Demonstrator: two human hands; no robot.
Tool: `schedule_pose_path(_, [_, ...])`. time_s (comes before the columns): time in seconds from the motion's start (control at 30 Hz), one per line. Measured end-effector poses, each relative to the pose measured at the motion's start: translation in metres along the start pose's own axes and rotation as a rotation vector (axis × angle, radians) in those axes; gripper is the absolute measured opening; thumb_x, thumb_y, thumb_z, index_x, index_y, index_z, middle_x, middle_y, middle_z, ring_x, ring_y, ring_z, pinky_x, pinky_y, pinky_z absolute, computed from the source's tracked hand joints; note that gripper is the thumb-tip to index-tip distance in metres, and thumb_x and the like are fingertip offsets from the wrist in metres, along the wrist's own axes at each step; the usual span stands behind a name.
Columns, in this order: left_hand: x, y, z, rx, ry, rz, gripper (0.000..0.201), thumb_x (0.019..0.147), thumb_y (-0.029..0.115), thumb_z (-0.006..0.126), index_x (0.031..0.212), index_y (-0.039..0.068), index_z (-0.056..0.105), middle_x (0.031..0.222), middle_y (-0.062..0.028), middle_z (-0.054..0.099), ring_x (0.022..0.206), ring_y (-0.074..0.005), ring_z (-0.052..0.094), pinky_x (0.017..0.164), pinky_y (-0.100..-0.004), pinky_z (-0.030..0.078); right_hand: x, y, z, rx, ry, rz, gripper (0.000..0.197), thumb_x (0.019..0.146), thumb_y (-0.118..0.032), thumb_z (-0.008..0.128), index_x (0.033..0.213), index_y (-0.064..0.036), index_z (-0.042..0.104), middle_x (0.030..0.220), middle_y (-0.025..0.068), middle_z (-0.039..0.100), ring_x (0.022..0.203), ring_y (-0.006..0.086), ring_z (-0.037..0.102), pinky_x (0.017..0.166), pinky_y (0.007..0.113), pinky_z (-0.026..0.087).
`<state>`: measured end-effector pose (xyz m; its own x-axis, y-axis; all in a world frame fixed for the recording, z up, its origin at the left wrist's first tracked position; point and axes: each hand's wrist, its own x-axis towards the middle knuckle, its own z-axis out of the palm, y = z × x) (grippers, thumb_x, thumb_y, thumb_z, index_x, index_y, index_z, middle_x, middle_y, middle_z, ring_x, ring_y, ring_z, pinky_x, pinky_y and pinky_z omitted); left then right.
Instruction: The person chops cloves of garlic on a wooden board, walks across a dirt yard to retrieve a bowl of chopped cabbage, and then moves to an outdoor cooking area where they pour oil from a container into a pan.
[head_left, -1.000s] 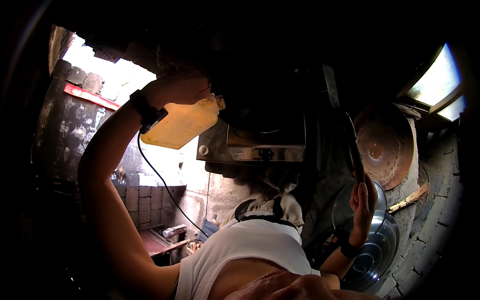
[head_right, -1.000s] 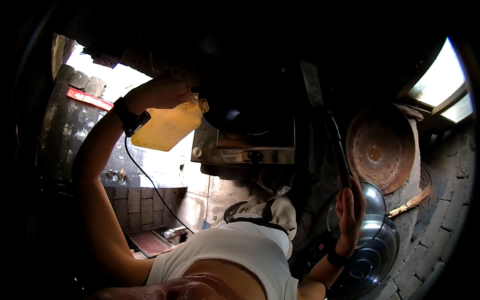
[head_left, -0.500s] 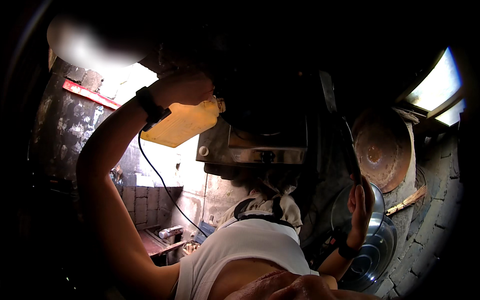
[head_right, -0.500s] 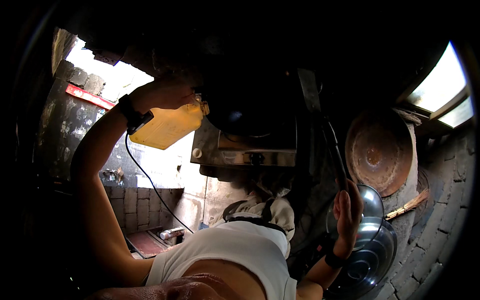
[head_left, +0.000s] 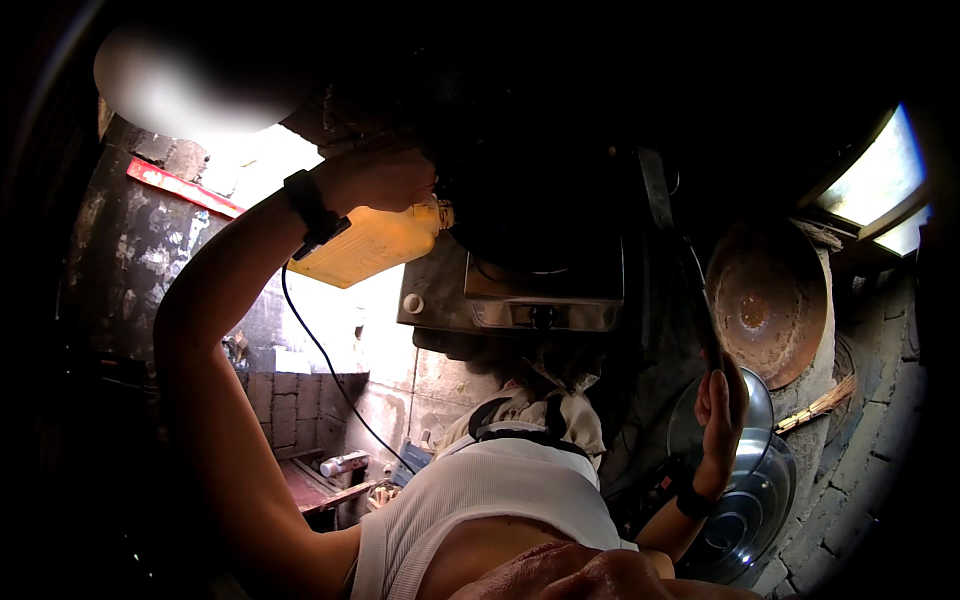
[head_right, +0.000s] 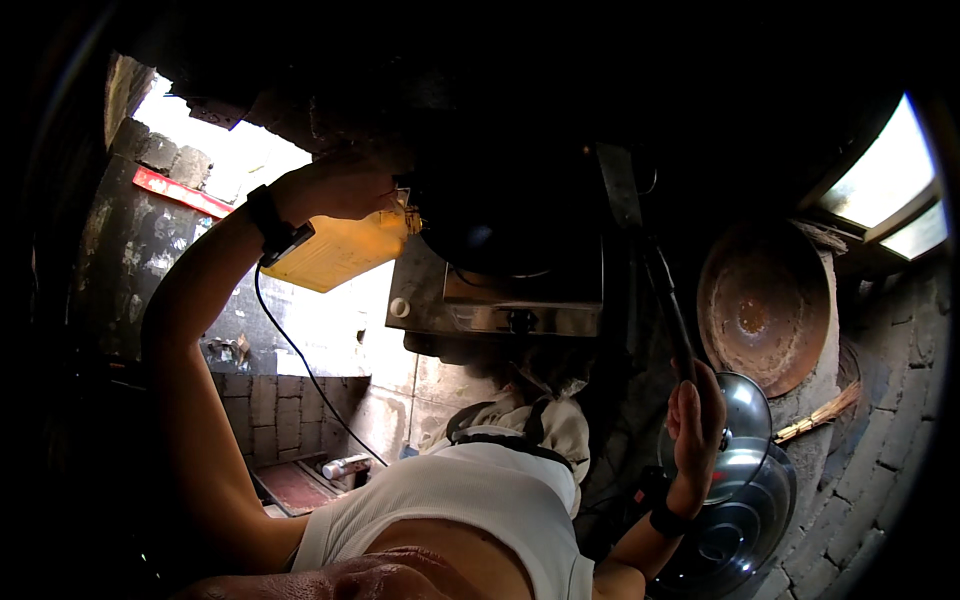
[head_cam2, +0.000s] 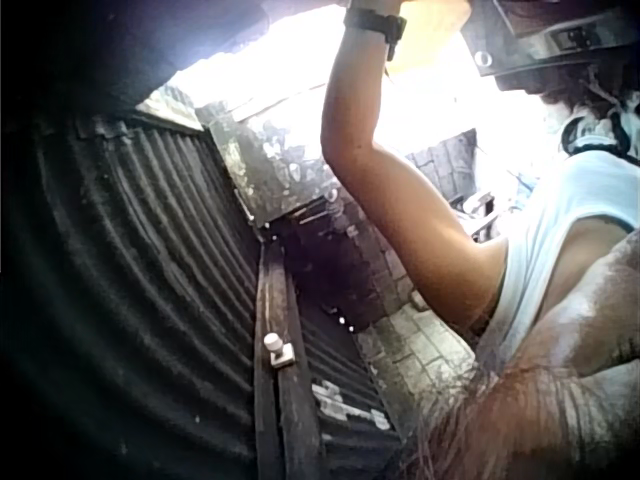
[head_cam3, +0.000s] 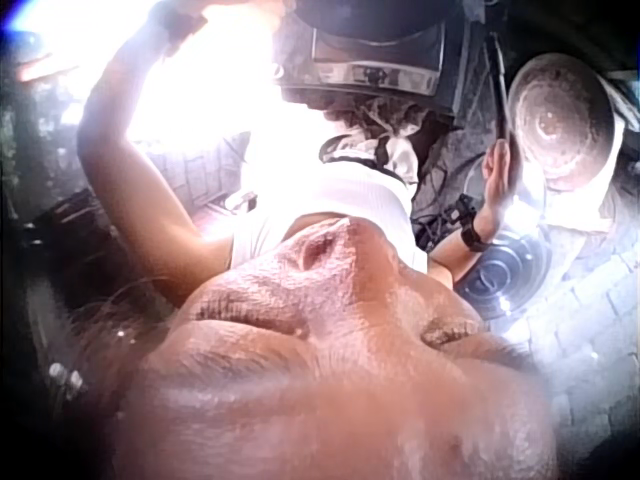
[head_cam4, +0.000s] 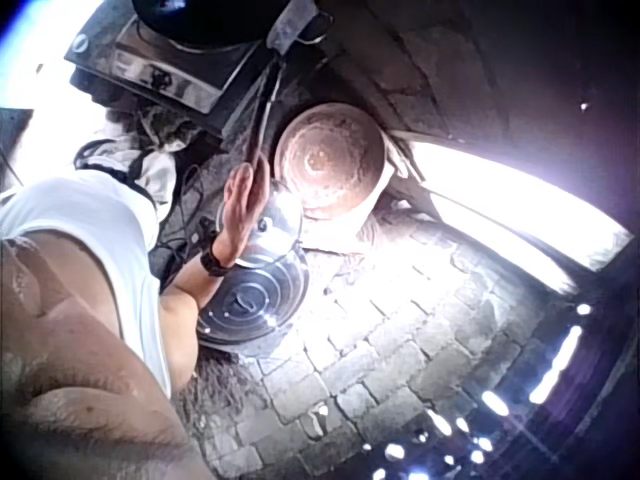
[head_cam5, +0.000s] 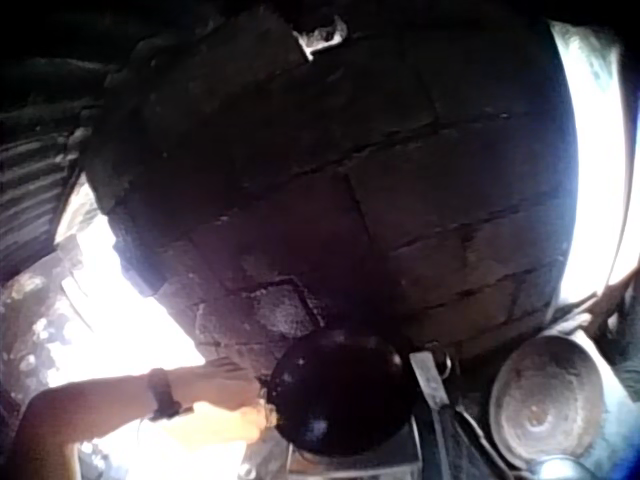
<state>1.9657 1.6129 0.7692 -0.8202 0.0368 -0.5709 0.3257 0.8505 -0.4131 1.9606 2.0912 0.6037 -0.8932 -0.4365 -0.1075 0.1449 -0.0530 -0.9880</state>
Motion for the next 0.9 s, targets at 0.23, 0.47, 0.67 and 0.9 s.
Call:
schedule_pose_path(0.23, [0.002,-0.005,0.007,0.008,0.026,-0.011,0.018,0.090,0.016,0.059,0.084,0.011,0.074,0.077,-0.0063,0.068,0.073,-0.0229,0.067,0.069,-0.0363,0.055,0.002,-0.001,0.002,-0.014,0.001,0.001,0.044,0.100,-0.036,0.050,0.120,0.0023,0.056,0.062,-0.0067,0.041,0.048,-0.0012,0.031,0.042,0.018,0.023])
schedule_pose_path(0.47, [0.022,-0.034,0.017,-0.038,0.041,0.015,0.019,0.092,0.015,0.057,0.089,0.015,0.076,0.082,-0.0030,0.070,0.078,-0.0238,0.068,0.071,-0.0376,0.056,0.003,0.001,0.003,-0.025,0.044,0.029,0.041,0.100,-0.033,0.050,0.120,0.0021,0.056,0.061,-0.0064,0.042,0.047,-0.0008,0.031,0.041,0.018,0.023])
schedule_pose_path(0.67, [0.057,-0.090,0.063,0.323,0.171,0.139,0.020,0.092,0.014,0.056,0.088,0.012,0.076,0.082,-0.0064,0.070,0.076,-0.0243,0.067,0.072,-0.0399,0.055,0.002,-0.002,0.002,-0.044,0.040,0.042,0.037,0.100,-0.029,0.050,0.120,0.0015,0.056,0.061,-0.0064,0.042,0.046,-0.0004,0.031,0.040,0.018,0.022])
schedule_pose_path(0.9, [0.075,-0.085,-0.007,0.100,0.192,-0.136,0.025,0.092,0.028,0.060,0.087,0.007,0.074,0.083,-0.0089,0.071,0.076,-0.0255,0.067,0.075,-0.0402,0.054,-0.008,-0.007,-0.005,-0.064,0.129,0.052,0.035,0.100,-0.031,0.049,0.115,-0.0008,0.058,0.058,-0.0063,0.038,0.045,-0.0001,0.028,0.039,0.019,0.019])
